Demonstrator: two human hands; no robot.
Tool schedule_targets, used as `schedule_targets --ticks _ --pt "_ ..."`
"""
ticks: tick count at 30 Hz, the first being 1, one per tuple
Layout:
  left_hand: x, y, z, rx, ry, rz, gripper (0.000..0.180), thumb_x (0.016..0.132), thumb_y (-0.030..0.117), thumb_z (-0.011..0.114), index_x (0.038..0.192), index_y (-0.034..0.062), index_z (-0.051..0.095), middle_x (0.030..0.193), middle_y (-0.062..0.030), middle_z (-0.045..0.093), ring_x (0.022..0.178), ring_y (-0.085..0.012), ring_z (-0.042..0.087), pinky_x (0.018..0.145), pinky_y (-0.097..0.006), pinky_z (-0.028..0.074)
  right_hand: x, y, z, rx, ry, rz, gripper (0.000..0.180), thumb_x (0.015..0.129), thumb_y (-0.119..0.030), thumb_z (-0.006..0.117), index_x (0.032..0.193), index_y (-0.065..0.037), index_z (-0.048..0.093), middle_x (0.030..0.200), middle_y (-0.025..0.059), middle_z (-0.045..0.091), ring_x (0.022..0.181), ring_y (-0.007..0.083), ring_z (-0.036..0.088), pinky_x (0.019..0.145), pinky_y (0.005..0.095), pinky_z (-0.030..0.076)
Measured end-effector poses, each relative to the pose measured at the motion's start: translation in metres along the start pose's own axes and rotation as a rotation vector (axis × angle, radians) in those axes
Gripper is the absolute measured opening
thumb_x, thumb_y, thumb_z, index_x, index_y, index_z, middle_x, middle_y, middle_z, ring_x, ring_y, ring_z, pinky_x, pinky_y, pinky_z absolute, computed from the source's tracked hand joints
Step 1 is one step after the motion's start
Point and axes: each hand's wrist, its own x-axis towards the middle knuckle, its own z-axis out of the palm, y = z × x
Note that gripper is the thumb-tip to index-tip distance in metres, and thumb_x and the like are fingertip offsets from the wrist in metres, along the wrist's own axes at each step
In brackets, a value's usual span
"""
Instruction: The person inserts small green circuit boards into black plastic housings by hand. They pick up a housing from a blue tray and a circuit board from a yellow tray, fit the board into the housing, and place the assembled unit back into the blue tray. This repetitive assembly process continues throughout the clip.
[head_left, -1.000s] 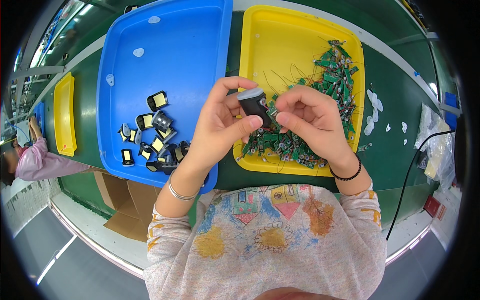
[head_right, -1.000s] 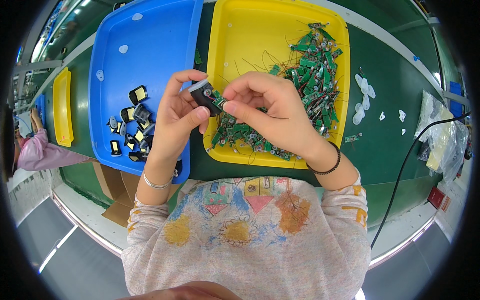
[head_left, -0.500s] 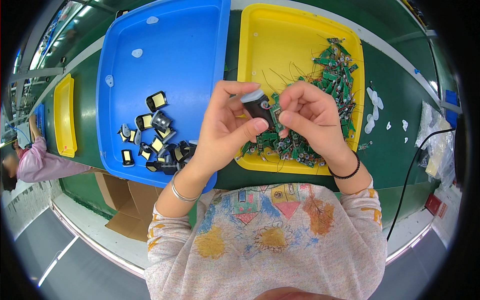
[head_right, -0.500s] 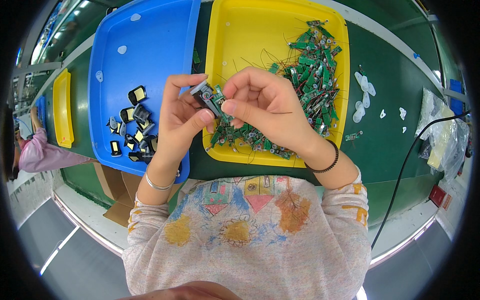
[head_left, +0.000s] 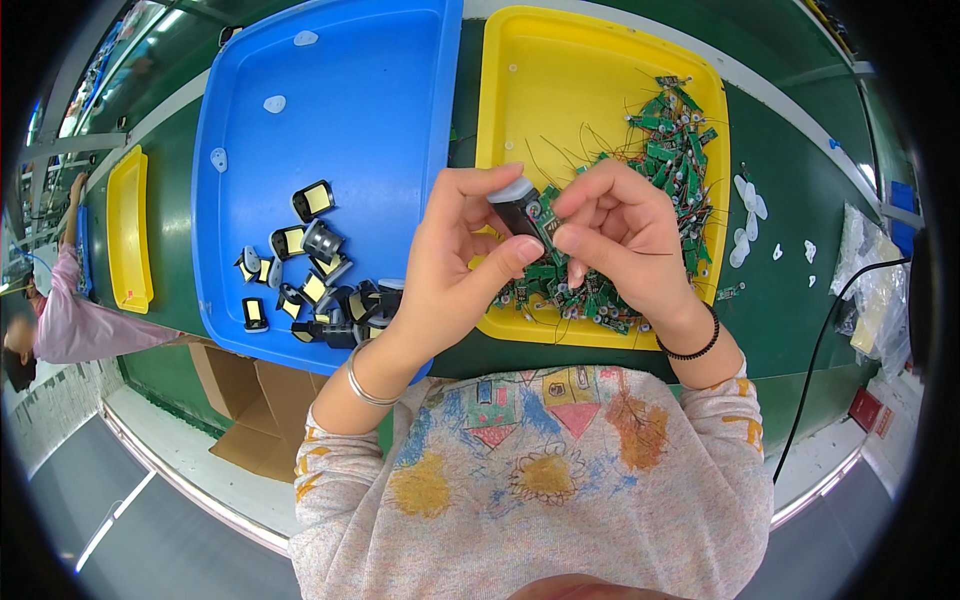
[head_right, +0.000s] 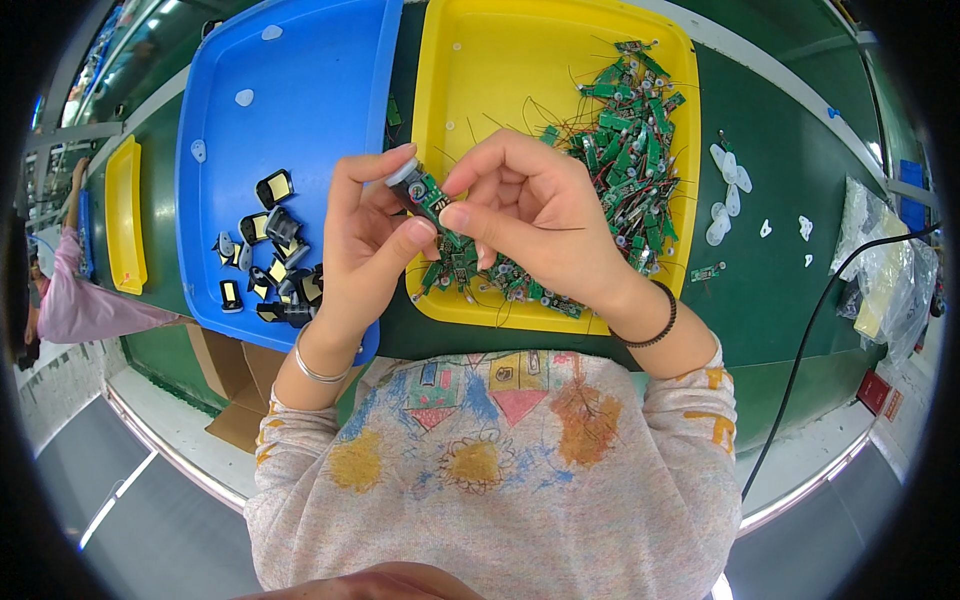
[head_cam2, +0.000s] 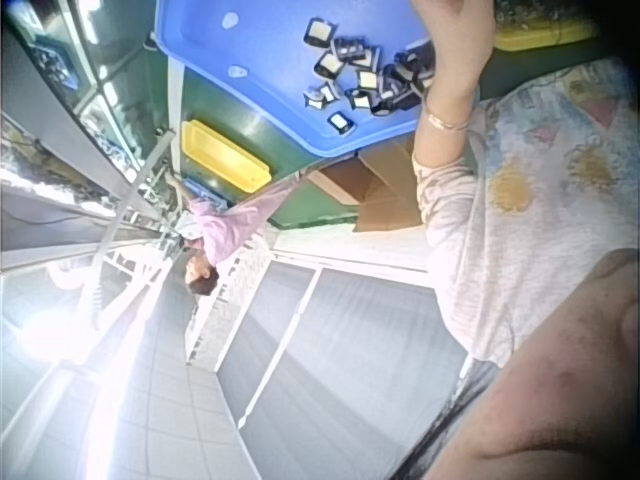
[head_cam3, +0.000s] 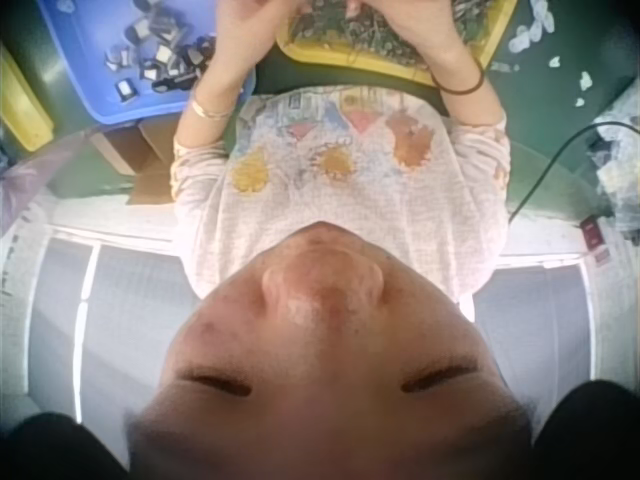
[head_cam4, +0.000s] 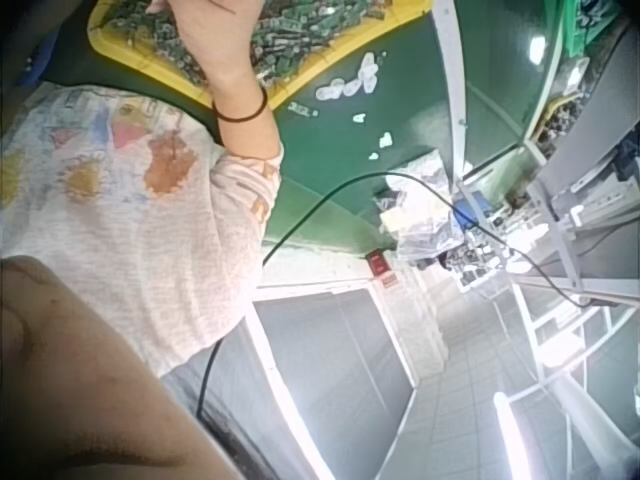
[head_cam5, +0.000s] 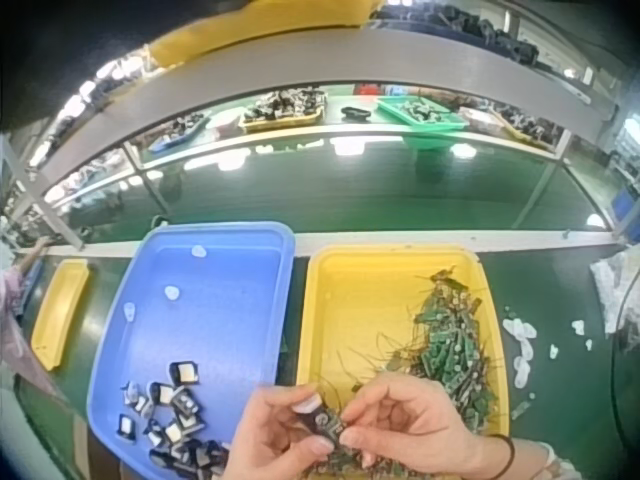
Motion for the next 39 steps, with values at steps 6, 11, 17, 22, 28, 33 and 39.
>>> schedule_targets --ticks 6,11,17,22,28,33,39 --pt "-0.003 -0.006 -0.003 0.162 0.041 0.123 0.043 0.077 0.005 0.064 0.115 0.0011 0.044 0.095 -0.0095 0.056 0.080 -0.0127 0.055 0.064 -0.024 0.048 0.000 -0.004 0.001 -0.016 -0.007 0.093 0.013 0.081 -0.006 0.060 0.090 0.001 0.054 0.073 0.0020 0.058 0.061 0.0038 0.054 0.048 0.0164 0.046" --pt "-0.002 -0.006 -0.008 0.301 -0.022 0.133 0.042 0.076 0.005 0.065 0.114 0.0002 0.047 0.104 -0.0109 0.057 0.085 -0.0150 0.058 0.065 -0.027 0.050 0.000 -0.006 -0.004 -0.085 -0.048 0.168 0.010 0.082 -0.008 0.059 0.086 0.001 0.055 0.078 0.0023 0.058 0.062 0.0036 0.053 0.049 0.0168 0.047" --pt "0.006 0.006 -0.009 0.368 -0.122 0.171 0.042 0.076 0.003 0.059 0.115 -0.0002 0.043 0.116 -0.0171 0.051 0.100 -0.0204 0.054 0.072 -0.025 0.049 -0.004 -0.002 0.004 -0.537 0.019 -0.129 0.008 0.078 -0.005 0.060 0.081 -0.001 0.054 0.070 0.0038 0.053 0.057 0.0093 0.054 0.047 0.0215 0.043" --pt "0.004 0.007 -0.011 0.411 -0.116 0.176 0.038 0.077 0.003 0.055 0.113 -0.0015 0.044 0.118 -0.0205 0.050 0.104 -0.0199 0.053 0.072 -0.023 0.049 -0.005 -0.002 0.009 -0.878 0.004 -0.356 0.009 0.075 -0.004 0.062 0.080 -0.002 0.054 0.067 0.0067 0.050 0.054 0.0153 0.052 0.046 0.0243 0.040" --pt "0.003 0.015 -0.016 0.343 -0.084 0.166 0.035 0.073 0.000 0.062 0.107 -0.0035 0.053 0.108 -0.0188 0.057 0.097 -0.0195 0.057 0.072 -0.025 0.052 -0.006 -0.009 0.008 -0.573 -0.041 -0.136 0.009 0.076 -0.004 0.061 0.083 -0.001 0.056 0.071 0.0073 0.054 0.058 0.0169 0.054 0.050 0.0242 0.044" --pt "0.001 0.016 -0.019 0.297 0.000 0.218 0.037 0.071 -0.005 0.063 0.108 -0.0039 0.055 0.106 -0.0161 0.059 0.095 -0.0181 0.058 0.073 -0.026 0.053 0.008 -0.015 0.010 -0.688 -0.081 -0.243 0.010 0.076 -0.004 0.061 0.084 0.001 0.057 0.077 0.0083 0.058 0.068 0.0165 0.057 0.054 0.0239 0.047" --pt "0.007 0.031 -0.076 1.586 0.421 0.259 0.023 0.075 0.023 0.063 0.091 0.0075 0.058 0.108 -0.0143 0.055 0.101 -0.0353 0.047 0.084 -0.040 0.040 0.098 -0.018 -0.043 -1.359 0.021 -0.506 0.013 0.077 -0.012 0.059 0.086 -0.003 0.057 0.076 0.0073 0.059 0.067 0.0206 0.058 0.058 0.0276 0.047"
